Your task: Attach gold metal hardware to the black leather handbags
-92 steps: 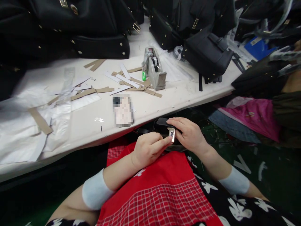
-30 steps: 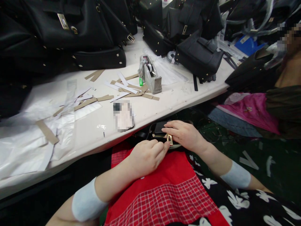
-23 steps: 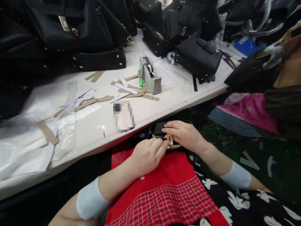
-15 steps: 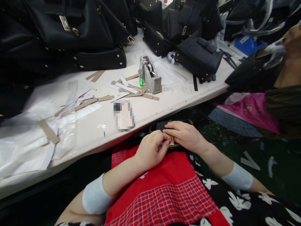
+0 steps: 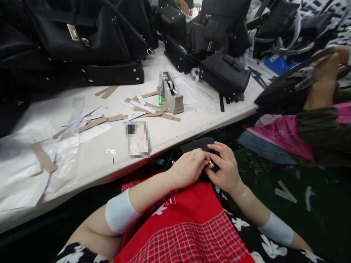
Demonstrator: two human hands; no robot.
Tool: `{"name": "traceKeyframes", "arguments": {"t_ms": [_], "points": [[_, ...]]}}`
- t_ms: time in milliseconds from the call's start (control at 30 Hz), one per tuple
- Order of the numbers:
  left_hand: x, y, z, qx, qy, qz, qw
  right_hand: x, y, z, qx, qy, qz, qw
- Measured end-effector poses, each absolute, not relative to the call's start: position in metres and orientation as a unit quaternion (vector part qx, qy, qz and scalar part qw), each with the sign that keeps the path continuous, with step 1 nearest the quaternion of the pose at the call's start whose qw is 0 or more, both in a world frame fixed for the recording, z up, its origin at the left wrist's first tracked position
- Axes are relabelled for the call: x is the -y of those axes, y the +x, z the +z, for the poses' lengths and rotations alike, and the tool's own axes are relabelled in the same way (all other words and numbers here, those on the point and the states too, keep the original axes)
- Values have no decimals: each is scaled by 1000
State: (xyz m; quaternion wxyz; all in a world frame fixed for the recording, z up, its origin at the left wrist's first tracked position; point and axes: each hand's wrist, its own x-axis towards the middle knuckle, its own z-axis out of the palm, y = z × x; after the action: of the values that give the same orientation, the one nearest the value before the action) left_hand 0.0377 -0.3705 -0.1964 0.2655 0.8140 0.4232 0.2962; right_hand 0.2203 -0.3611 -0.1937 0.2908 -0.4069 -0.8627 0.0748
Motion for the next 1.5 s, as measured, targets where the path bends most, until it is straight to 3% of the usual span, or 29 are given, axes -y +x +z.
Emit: {"name": "traceKeyframes", "arguments": {"t_ms": [200, 367, 533, 800, 1100, 1367, 1500], "points": [[354, 66, -199, -411, 788, 312, 336, 384, 245, -192, 762, -531, 228, 295], [351, 93, -200, -429, 788, 300, 324, 391, 255, -190, 712, -595, 234, 291], [352, 119, -210, -448, 808, 258, 284, 392, 262, -195, 684, -670, 184, 224], [354, 134, -217, -445, 832, 215, 253, 393, 269, -196, 763, -644, -45, 32], [345, 129, -215, -454, 771, 272, 355, 391, 273, -182, 782, -617, -36, 80], [349, 138, -217, -451, 800, 231, 321, 392, 263, -173, 733, -672, -79, -64], [350, 141, -220, -452, 801, 227, 320, 389, 262, -173, 743, -659, -84, -86]]}}
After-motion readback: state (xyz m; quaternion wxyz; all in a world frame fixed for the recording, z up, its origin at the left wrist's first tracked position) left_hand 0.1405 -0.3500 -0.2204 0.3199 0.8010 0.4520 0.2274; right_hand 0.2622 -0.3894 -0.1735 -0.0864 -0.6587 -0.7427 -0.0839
